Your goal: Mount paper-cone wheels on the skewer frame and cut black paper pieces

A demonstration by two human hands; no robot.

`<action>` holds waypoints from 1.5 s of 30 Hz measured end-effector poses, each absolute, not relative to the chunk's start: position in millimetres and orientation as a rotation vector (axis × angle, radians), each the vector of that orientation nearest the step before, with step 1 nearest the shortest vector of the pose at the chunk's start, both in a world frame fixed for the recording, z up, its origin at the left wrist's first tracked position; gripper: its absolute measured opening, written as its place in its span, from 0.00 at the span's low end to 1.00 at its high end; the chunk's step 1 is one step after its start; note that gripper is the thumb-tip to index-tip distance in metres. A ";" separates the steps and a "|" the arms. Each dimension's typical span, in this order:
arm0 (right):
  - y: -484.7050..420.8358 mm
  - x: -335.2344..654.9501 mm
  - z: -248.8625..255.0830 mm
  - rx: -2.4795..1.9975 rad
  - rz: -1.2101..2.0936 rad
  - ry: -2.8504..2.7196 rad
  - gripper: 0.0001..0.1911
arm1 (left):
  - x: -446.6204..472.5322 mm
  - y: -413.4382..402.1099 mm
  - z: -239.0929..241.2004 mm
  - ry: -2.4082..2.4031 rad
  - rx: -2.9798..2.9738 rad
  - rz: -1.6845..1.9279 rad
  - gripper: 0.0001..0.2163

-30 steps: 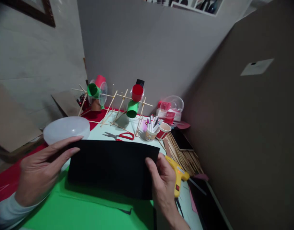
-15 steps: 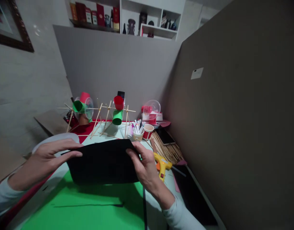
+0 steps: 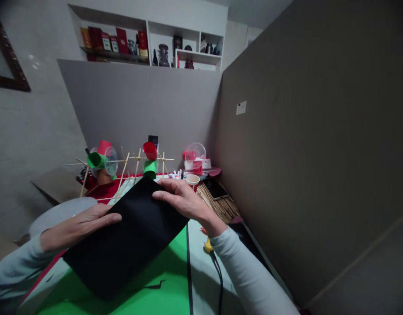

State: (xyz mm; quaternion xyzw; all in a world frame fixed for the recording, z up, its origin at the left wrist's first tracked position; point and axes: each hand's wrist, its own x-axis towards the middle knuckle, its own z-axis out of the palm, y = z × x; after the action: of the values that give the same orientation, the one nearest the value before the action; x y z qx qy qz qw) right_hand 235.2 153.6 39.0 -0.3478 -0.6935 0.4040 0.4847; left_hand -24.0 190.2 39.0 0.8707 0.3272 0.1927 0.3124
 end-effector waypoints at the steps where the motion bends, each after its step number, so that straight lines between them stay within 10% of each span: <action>1: 156.2 237.3 39.0 -0.838 1.028 -1.630 0.12 | -23.4 190.4 35.9 0.887 2.292 0.569 0.18; 15: 145.1 194.2 -52.7 -0.773 1.139 -0.988 0.21 | -6.4 189.5 -50.3 1.114 1.425 1.053 0.24; 30: 151.9 205.4 -57.0 -1.140 0.909 -0.882 0.30 | -6.0 181.8 -86.4 1.383 1.907 1.193 0.27; 45: 151.7 214.0 -55.4 -1.219 0.601 -1.068 0.18 | 7.4 173.9 -82.2 1.353 1.817 1.097 0.26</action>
State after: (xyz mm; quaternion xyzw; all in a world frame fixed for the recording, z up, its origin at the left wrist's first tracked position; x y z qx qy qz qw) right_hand 214.0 151.7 -55.4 -0.5363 -0.4699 0.2645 0.6493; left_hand 7.4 173.9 -82.2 0.6870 0.5115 0.4148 0.3070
